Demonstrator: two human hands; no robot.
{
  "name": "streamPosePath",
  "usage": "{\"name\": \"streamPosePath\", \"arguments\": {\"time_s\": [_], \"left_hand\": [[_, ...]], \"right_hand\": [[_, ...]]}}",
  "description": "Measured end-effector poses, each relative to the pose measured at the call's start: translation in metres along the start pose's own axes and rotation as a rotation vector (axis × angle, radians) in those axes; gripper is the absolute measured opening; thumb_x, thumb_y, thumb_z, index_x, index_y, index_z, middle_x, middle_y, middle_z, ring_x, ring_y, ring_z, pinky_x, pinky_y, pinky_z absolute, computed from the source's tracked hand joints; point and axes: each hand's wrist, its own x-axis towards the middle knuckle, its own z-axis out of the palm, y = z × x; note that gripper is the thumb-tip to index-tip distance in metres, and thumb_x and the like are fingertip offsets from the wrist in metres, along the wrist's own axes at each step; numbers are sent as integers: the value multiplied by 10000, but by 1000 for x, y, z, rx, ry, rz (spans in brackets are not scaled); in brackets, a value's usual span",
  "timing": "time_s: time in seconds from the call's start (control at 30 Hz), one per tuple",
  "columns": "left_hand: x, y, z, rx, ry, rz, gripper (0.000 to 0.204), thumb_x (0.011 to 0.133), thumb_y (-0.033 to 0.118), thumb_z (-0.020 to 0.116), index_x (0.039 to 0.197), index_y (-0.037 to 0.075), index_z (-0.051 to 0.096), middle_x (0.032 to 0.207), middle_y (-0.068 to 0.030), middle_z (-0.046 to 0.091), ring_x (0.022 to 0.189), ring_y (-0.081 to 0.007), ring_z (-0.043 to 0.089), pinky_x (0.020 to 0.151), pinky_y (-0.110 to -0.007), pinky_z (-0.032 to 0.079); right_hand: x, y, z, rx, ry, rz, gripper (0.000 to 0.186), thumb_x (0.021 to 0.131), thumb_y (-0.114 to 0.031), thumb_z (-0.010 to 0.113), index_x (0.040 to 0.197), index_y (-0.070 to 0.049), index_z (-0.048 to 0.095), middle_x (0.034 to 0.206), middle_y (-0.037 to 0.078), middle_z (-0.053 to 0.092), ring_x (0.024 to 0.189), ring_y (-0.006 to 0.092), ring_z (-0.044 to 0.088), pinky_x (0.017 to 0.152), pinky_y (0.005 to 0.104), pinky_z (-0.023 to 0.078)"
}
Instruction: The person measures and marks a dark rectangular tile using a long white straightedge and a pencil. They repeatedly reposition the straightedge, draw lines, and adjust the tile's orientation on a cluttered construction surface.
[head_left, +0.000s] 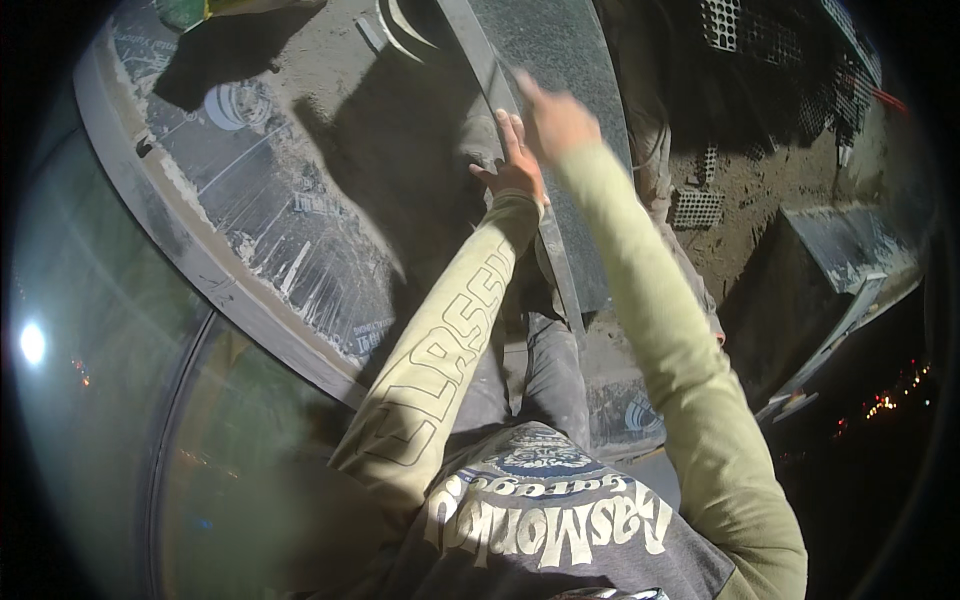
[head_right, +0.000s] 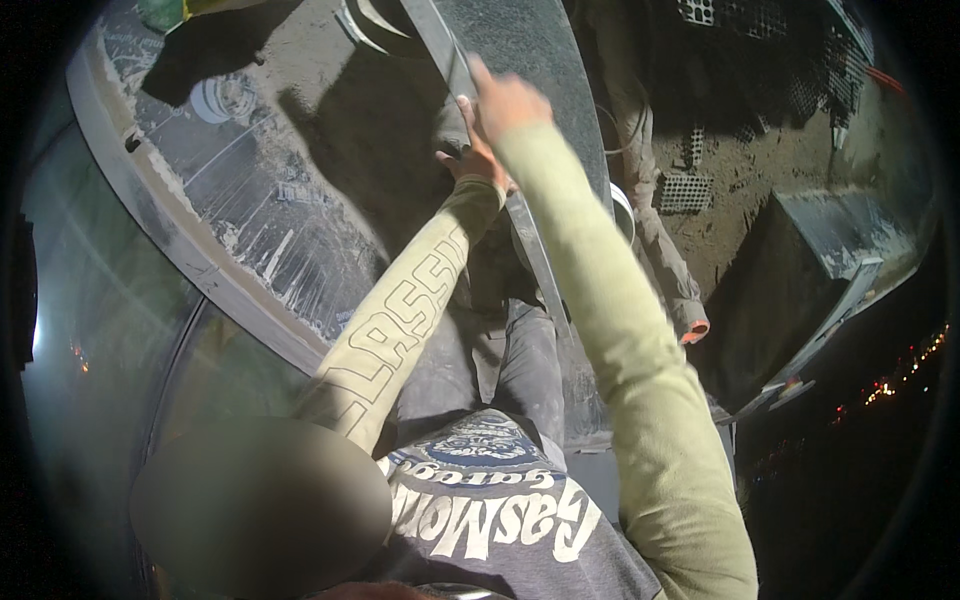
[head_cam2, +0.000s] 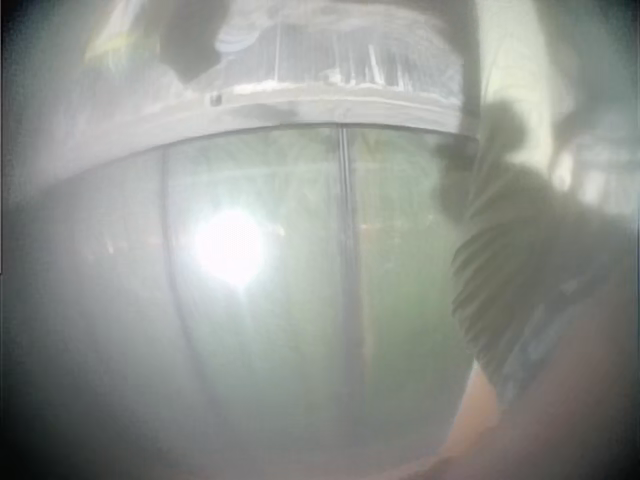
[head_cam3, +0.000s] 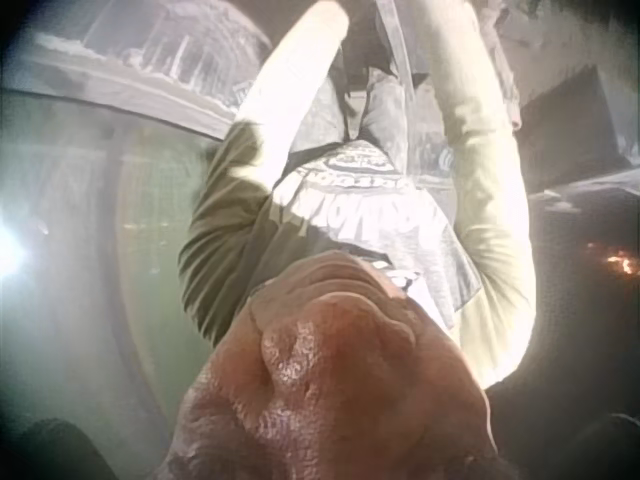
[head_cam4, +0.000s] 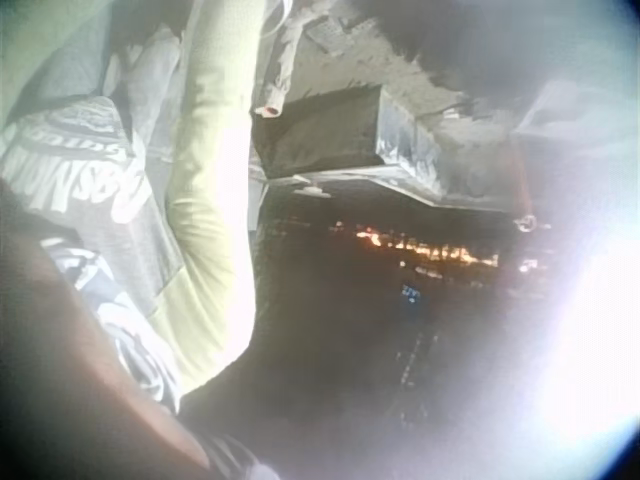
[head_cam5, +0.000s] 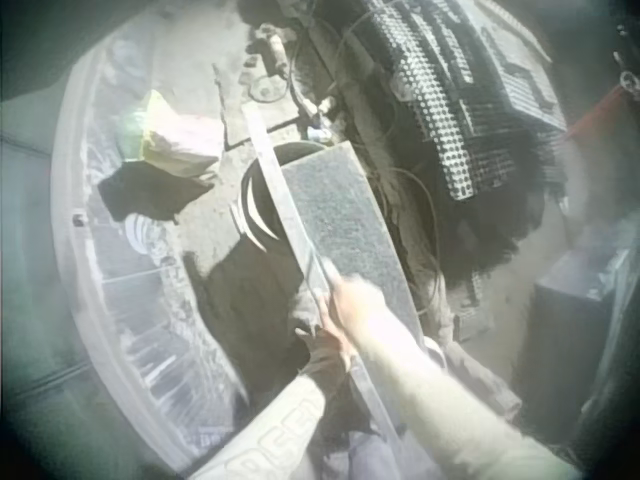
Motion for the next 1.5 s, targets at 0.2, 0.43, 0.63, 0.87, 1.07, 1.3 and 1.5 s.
{"name": "streamPosePath", "arguments": {"time_s": [0.2,0.43,0.63,0.87,1.07,1.3,1.5], "left_hand": [[-6,18,-17,-244,-67,-64,1398,630,306,911,1562,39,-96,1623,-172,-225,1048,-287,694,1077,-708,323],[-12,23,-37,-1,-97,34,1463,588,435,927,1557,13,-85,1631,-187,-155,1272,-336,553,1026,-742,354],[4,10,22,-164,-7,47,1454,604,506,897,1550,-5,-82,1628,-212,-147,1305,-366,484,1055,-714,348],[-18,24,-26,-255,-101,-44,1468,603,351,935,1556,72,-147,1620,-126,-259,1132,-339,651,1087,-713,305],[-17,19,-27,-237,-140,-77,1508,578,424,936,1546,43,-156,1615,-157,-251,1269,-347,552,1099,-722,272],[8,15,22,507,-133,169,1261,687,656,761,1574,38,111,1631,-253,-54,1507,-392,102,1035,-813,225],[0,10,35,-43,171,101,1285,683,506,827,1572,82,2,1623,-204,-179,1338,-379,354,1064,-770,252]], "right_hand": [[-154,79,64,-89,-295,190,647,931,-178,494,1521,-350,292,847,256,688,815,450,679,760,550,537],[-10,26,-8,-24,149,2,599,947,-226,512,1499,-368,329,959,215,683,914,411,679,783,522,539],[8,7,-12,45,107,24,309,986,-211,430,1207,-138,633,998,207,711,942,383,697,800,501,556],[-222,120,117,53,-235,210,684,912,-120,494,1515,-370,289,851,230,689,805,421,689,723,544,538],[-187,90,73,78,-54,155,649,911,-173,535,1503,-330,320,872,194,706,822,403,696,713,533,540],[-23,26,4,115,116,7,447,962,-242,485,1405,-282,438,984,217,701,922,395,692,785,519,546],[-67,53,47,77,13,57,548,959,-259,490,1476,-365,343,979,201,698,944,386,689,790,512,543]]}}
